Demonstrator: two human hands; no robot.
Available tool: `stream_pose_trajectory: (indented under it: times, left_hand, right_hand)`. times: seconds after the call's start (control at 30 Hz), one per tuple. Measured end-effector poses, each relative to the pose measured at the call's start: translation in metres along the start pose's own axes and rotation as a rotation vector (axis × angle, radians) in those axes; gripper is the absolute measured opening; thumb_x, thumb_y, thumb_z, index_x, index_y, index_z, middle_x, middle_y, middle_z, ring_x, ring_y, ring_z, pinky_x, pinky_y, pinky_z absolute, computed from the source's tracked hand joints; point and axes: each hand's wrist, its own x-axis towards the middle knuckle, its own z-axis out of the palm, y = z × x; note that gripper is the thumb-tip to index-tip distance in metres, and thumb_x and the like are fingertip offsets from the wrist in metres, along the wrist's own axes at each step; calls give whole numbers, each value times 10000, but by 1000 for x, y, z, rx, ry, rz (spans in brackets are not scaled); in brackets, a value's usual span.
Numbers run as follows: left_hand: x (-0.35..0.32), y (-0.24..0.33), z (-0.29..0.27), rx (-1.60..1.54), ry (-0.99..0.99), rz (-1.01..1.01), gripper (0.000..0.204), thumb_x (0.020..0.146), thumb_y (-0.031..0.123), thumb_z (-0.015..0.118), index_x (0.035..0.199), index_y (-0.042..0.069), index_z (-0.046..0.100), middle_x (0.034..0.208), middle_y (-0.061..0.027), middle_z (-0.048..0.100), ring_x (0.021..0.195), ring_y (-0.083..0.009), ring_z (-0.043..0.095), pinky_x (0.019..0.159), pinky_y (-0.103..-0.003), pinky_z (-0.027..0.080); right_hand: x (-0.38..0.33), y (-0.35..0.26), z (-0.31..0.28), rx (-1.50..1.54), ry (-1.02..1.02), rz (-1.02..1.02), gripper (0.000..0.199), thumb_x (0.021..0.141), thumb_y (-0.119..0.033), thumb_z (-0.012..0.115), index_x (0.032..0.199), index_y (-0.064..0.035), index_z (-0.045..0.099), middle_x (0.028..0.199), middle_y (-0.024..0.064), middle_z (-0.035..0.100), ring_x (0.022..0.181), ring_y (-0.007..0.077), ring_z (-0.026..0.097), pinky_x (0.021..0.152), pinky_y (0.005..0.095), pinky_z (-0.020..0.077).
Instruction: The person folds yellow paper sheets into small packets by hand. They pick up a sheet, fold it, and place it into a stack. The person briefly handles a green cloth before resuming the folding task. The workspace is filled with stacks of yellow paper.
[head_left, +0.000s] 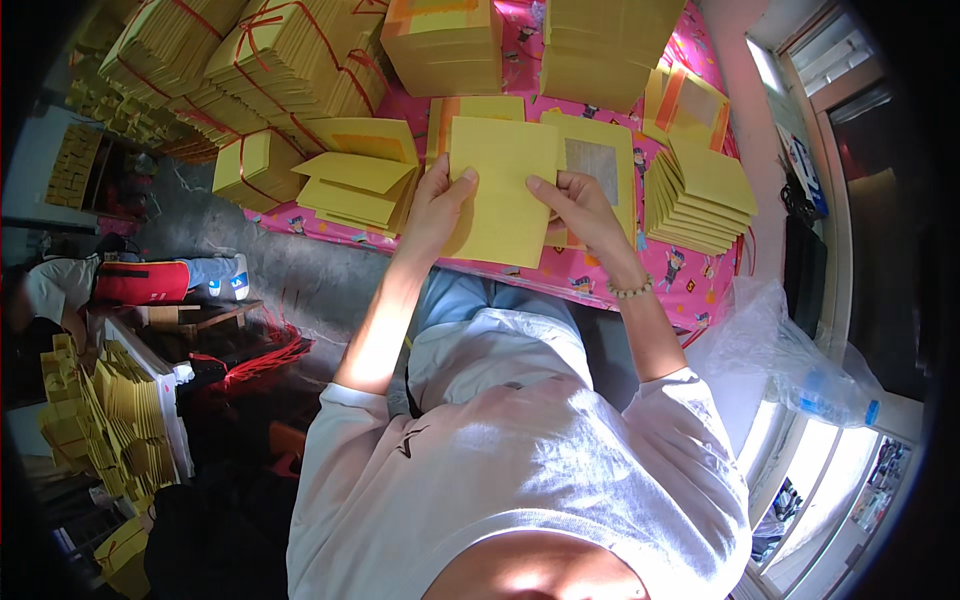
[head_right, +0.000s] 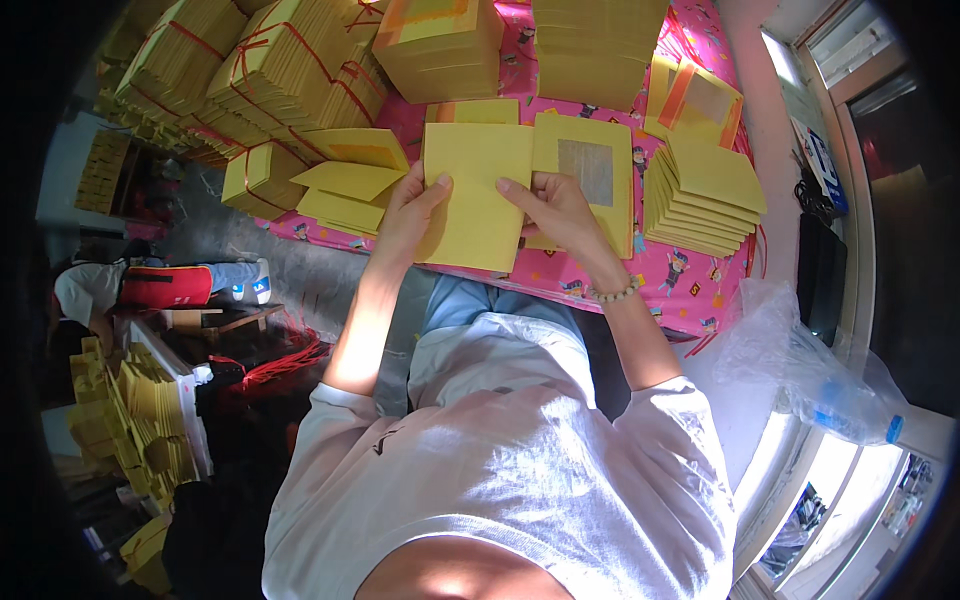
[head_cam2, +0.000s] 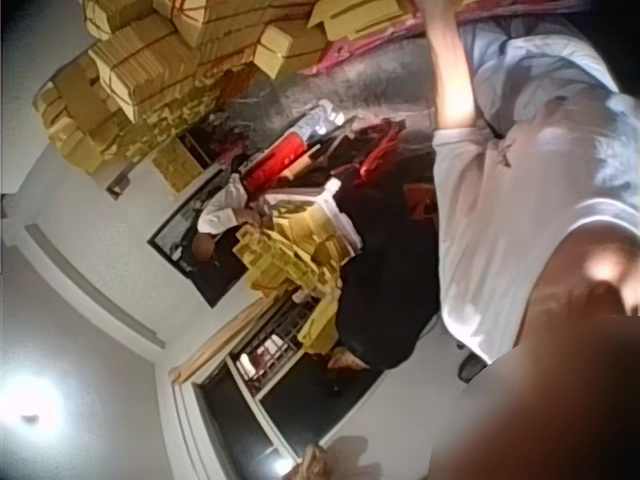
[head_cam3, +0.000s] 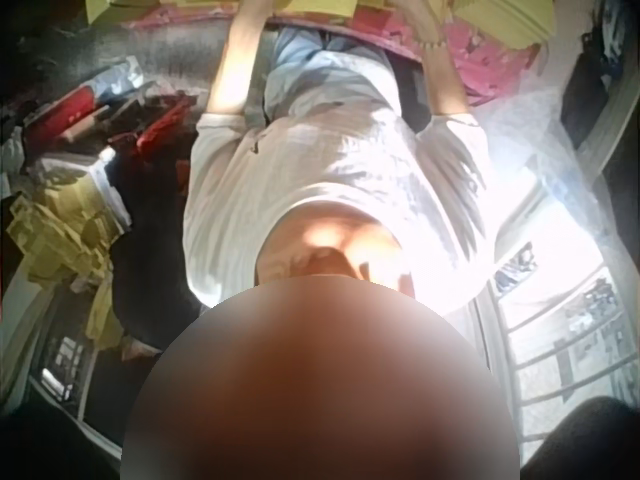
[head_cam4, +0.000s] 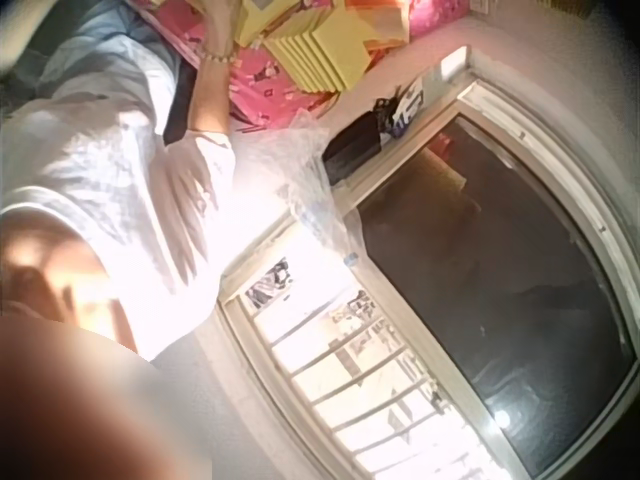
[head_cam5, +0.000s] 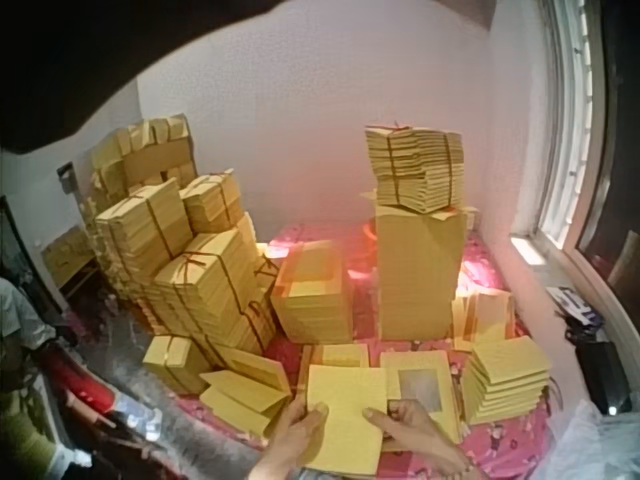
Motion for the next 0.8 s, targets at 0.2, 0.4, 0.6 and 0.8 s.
stream_pose_trajectory:
  times: [0.2, 0.4, 0.6, 0.8]
  left_hand:
    - [3, 3, -2, -7, 20, -43, 235, 960, 108, 514, 1173, 9, 521, 1066, -44, 631, 949, -91, 588, 825, -255, 461]
    - [0, 10, -2, -60, 64, 44, 240, 969, 110, 496, 1188, 12, 503, 1066, -51, 627, 948, -91, 587, 819, -256, 463]
    - [-1, 6, 4, 29, 129, 148, 228, 971, 92, 484, 1184, 10, 498, 1058, -50, 622, 938, -82, 583, 797, -236, 463]
    - [-6, 5, -2, 90, 171, 168, 210, 973, 99, 472, 1164, 17, 500, 1021, -46, 611, 905, -72, 567, 782, -233, 455]
  right_hand:
    - [-5, 6, 7, 5, -22, -29, 332, 920, -296, 632, 992, 26, 665, 774, 48, 680, 651, 84, 650, 569, 224, 544]
    - [-18, -2, 12, 71, -93, 54, 326, 919, -278, 639, 1019, 32, 660, 806, 48, 683, 682, 75, 643, 603, 230, 553]
    - [-15, 16, 13, 0, -28, 2, 300, 911, -271, 650, 1015, 10, 658, 850, 43, 682, 687, 64, 626, 618, 222, 554]
    - [-29, 26, 15, 44, -60, 27, 228, 922, -242, 636, 943, -16, 653, 856, 27, 672, 731, 68, 639, 613, 204, 547]
